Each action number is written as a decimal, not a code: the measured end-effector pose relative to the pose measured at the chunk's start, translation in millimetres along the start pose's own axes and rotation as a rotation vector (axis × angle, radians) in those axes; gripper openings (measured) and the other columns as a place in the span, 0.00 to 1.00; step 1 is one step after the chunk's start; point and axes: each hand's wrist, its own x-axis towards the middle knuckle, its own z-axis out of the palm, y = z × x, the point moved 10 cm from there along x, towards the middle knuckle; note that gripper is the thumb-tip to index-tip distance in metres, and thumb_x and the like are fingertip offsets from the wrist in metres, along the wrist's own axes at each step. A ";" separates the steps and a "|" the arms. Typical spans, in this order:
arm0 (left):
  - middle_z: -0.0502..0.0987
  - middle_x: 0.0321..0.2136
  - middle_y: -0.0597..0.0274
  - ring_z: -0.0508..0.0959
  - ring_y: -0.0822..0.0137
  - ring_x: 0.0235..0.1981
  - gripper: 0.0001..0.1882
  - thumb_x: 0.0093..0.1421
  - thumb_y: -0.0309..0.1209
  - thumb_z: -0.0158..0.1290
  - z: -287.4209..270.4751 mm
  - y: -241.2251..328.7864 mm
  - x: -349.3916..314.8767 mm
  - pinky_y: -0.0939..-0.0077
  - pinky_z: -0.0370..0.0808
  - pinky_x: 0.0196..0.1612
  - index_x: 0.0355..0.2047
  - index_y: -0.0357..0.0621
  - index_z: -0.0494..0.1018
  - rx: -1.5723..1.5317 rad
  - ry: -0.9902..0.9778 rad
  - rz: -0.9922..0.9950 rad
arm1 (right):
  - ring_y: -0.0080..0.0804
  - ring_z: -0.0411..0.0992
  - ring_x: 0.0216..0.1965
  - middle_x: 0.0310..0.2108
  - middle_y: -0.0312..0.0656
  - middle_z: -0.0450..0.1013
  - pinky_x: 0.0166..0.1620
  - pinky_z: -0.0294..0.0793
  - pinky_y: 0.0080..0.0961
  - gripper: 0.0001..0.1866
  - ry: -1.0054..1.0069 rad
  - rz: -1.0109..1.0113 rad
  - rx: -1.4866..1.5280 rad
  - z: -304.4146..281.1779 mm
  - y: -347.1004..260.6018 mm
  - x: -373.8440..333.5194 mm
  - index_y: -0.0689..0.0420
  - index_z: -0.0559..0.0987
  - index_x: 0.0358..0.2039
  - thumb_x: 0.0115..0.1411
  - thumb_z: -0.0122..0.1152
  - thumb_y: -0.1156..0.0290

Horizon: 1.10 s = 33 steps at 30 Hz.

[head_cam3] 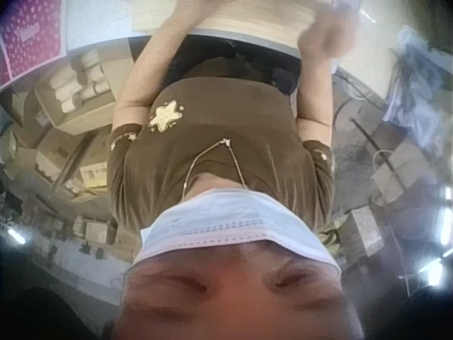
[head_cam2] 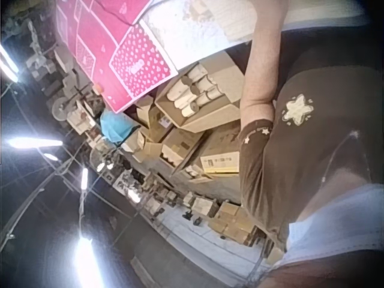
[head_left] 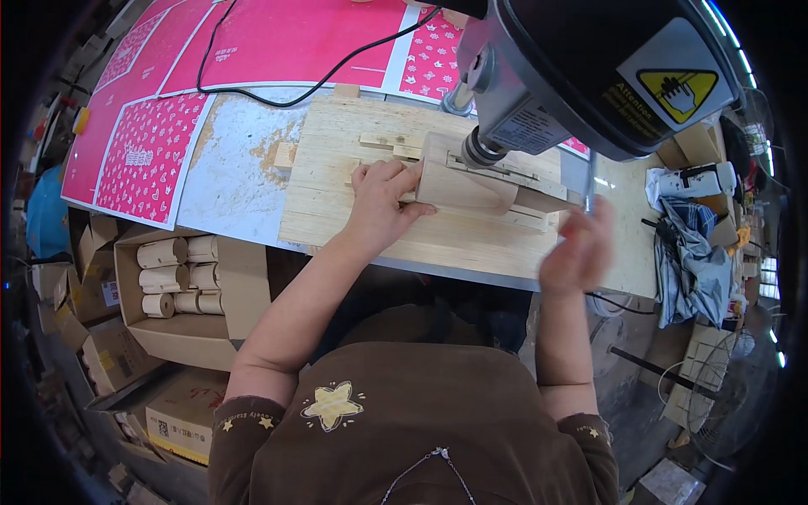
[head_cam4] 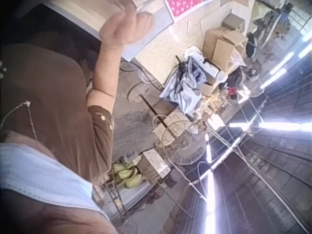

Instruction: Drilling holes into cylindrical wooden blocks using a drill press.

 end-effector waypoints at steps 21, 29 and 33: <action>0.70 0.24 0.59 0.71 0.61 0.27 0.20 0.34 0.26 0.65 -33.7 -5.1 -0.2 0.74 0.70 0.30 0.30 0.38 0.73 -0.320 0.088 0.124 | 0.43 0.66 0.33 0.29 0.47 0.67 0.37 0.66 0.28 0.17 -0.715 0.512 -0.013 44.2 92.1 -51.2 0.62 0.72 0.38 0.45 0.62 0.79; 0.72 0.25 0.70 0.68 0.81 0.25 0.12 0.44 0.29 0.63 -155.7 -96.7 -74.6 0.85 0.65 0.29 0.27 0.37 0.75 -0.575 0.135 -0.496 | 0.41 0.66 0.33 0.30 0.46 0.66 0.38 0.66 0.28 0.15 -0.741 0.505 0.110 47.7 89.1 -55.8 0.64 0.72 0.36 0.45 0.61 0.80; 0.76 0.29 0.65 0.73 0.78 0.25 0.11 0.50 0.30 0.58 -190.1 -135.3 -146.4 0.84 0.68 0.31 0.32 0.37 0.75 -0.899 0.433 -0.686 | 0.41 0.66 0.35 0.31 0.47 0.67 0.39 0.66 0.27 0.15 -0.774 0.439 0.065 46.8 76.7 -61.7 0.65 0.71 0.37 0.47 0.60 0.79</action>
